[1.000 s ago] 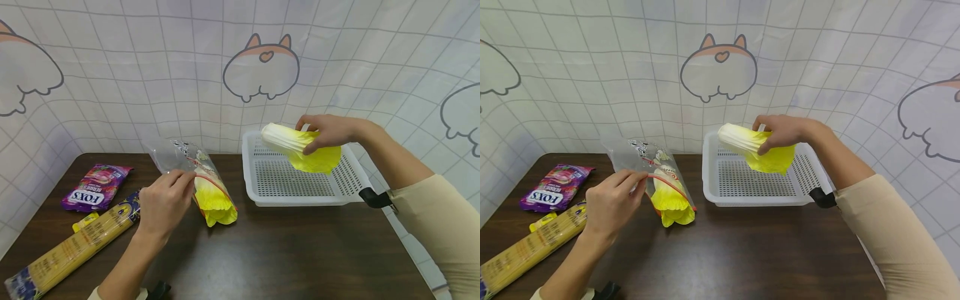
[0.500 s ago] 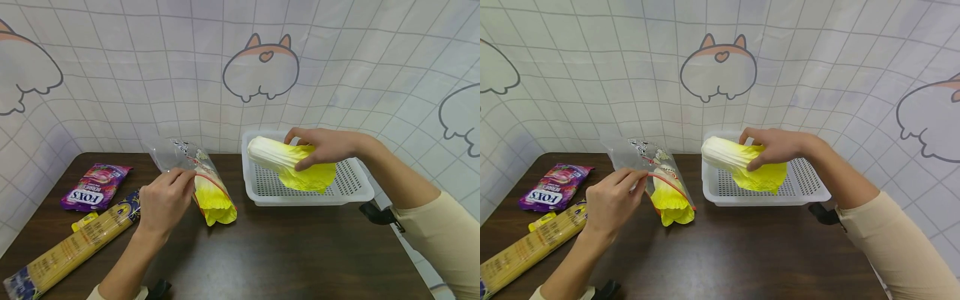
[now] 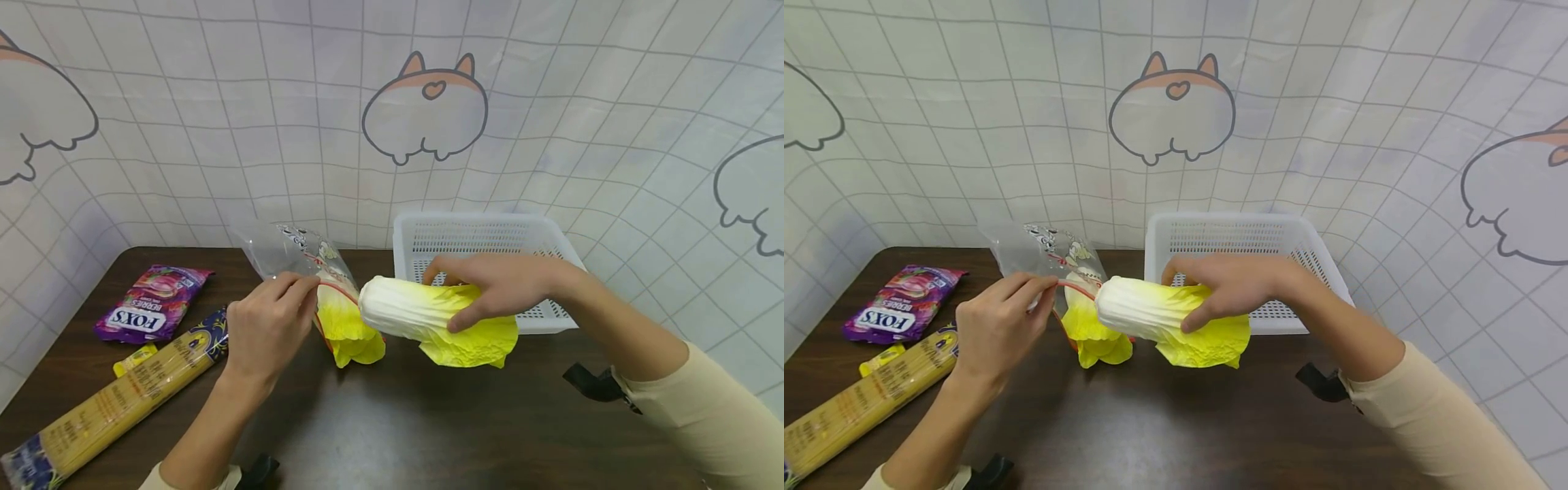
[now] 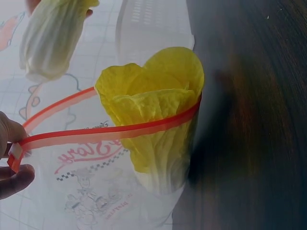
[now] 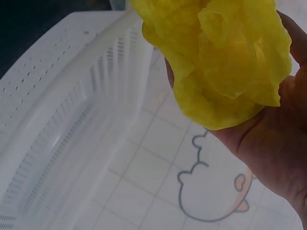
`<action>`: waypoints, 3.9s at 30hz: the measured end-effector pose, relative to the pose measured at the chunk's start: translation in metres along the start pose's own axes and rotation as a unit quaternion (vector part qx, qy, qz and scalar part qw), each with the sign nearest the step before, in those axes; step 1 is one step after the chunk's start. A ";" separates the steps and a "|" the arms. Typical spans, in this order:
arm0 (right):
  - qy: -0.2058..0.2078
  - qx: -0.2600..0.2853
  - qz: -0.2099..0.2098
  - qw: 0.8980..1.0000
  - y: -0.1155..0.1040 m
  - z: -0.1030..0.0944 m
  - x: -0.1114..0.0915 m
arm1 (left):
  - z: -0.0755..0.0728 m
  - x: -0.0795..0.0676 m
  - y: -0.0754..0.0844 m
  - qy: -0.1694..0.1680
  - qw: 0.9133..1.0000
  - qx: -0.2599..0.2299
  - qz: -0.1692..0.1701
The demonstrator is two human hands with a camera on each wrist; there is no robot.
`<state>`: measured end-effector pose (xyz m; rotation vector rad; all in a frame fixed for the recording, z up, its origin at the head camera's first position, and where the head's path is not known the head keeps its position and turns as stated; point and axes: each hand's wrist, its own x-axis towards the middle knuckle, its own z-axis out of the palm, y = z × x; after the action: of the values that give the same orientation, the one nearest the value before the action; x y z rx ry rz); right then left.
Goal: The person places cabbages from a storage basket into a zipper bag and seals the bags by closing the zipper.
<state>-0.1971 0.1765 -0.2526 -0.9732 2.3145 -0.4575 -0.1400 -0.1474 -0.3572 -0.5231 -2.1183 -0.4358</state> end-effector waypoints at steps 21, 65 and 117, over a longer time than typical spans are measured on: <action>0.094 0.020 0.036 0.995 -0.031 0.060 0.028 | 0.000 -0.001 0.001 -0.009 1.000 0.000 -0.003; 0.217 0.311 0.107 0.919 -0.037 0.112 0.072 | 0.004 -0.003 0.005 -0.025 0.999 -0.004 0.024; 0.485 0.169 0.009 0.858 -0.045 0.147 0.106 | 0.012 -0.003 -0.002 -0.058 0.996 -0.064 0.008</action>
<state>-0.1404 0.0561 -0.3831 -0.5855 2.9059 -1.5823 -0.1477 -0.1443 -0.3660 -0.6516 -2.2060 -0.5461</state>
